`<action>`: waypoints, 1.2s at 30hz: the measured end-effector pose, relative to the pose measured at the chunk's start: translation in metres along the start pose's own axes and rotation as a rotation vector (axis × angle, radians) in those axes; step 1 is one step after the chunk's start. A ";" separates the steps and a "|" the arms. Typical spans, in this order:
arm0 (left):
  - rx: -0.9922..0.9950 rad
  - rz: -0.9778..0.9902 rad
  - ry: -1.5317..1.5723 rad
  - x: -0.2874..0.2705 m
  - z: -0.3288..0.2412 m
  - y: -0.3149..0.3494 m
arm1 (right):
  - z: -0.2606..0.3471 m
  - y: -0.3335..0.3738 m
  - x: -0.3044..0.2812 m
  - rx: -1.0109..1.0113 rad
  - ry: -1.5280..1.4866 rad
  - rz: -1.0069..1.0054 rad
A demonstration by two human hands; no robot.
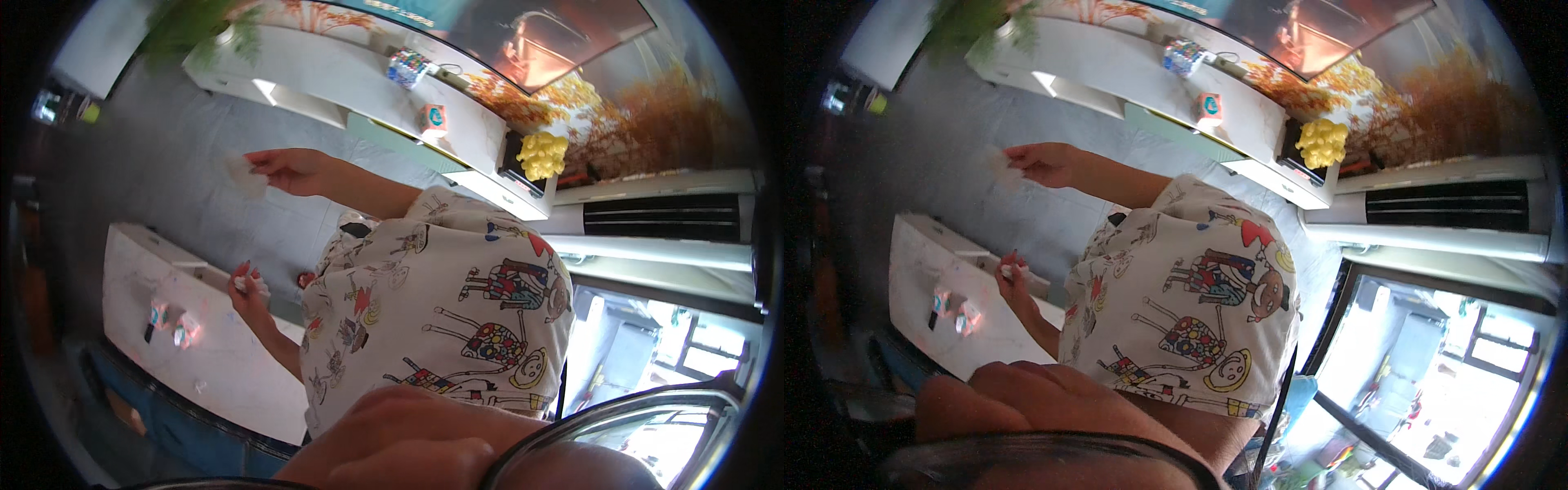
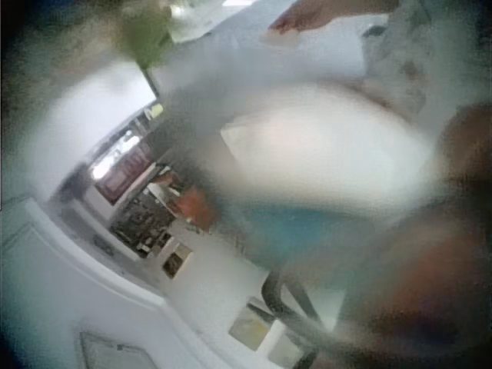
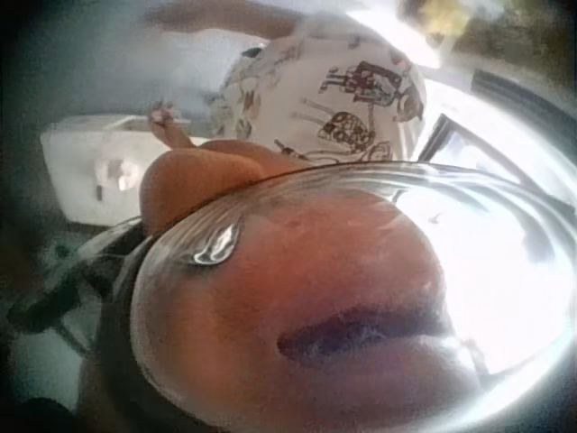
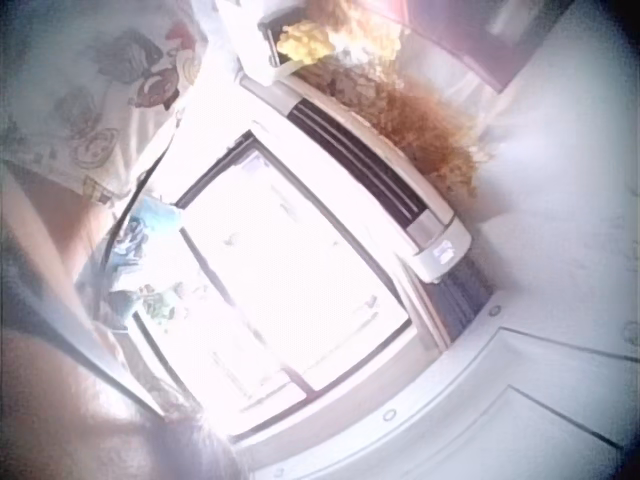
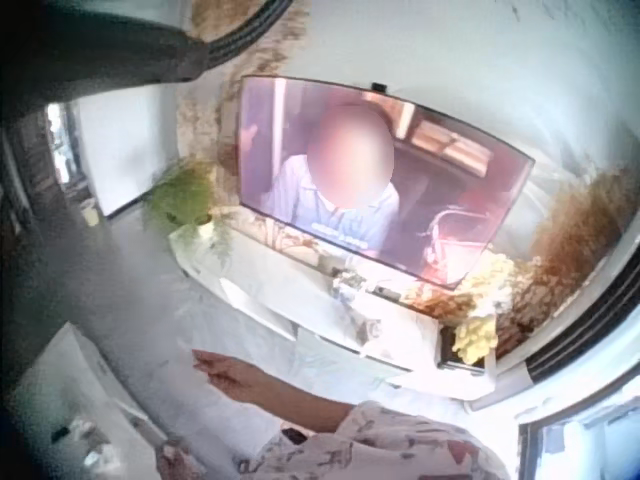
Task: The person wipes a low cabinet, an air conditioning unit, and a coffee table using a cloth.
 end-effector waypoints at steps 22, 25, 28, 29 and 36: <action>0.026 -0.552 -0.288 -0.148 -0.092 -0.001 | -0.066 -0.135 0.072 0.069 0.057 -0.208; 0.082 -0.615 -0.372 -0.195 -0.078 -0.036 | -0.081 -0.214 0.074 0.096 0.142 -0.224; 0.075 -0.581 -0.056 -0.241 -0.076 -0.077 | -0.114 -0.270 0.116 0.207 0.197 -0.027; 0.030 -0.553 -0.173 -0.250 -0.077 -0.099 | -0.114 -0.288 0.132 0.209 0.223 0.149; -0.053 -0.233 -0.096 -0.310 -0.081 -0.203 | -0.180 -0.340 0.209 0.204 0.016 0.085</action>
Point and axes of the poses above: each hand's wrist, its own y-axis away from the middle knuckle, its own x-axis out of the palm, z = x × y, the point moved 7 cm from there along -y, towards the middle knuckle, and after that the axes turned 13 degrees about -y, right-handed, at the moved point
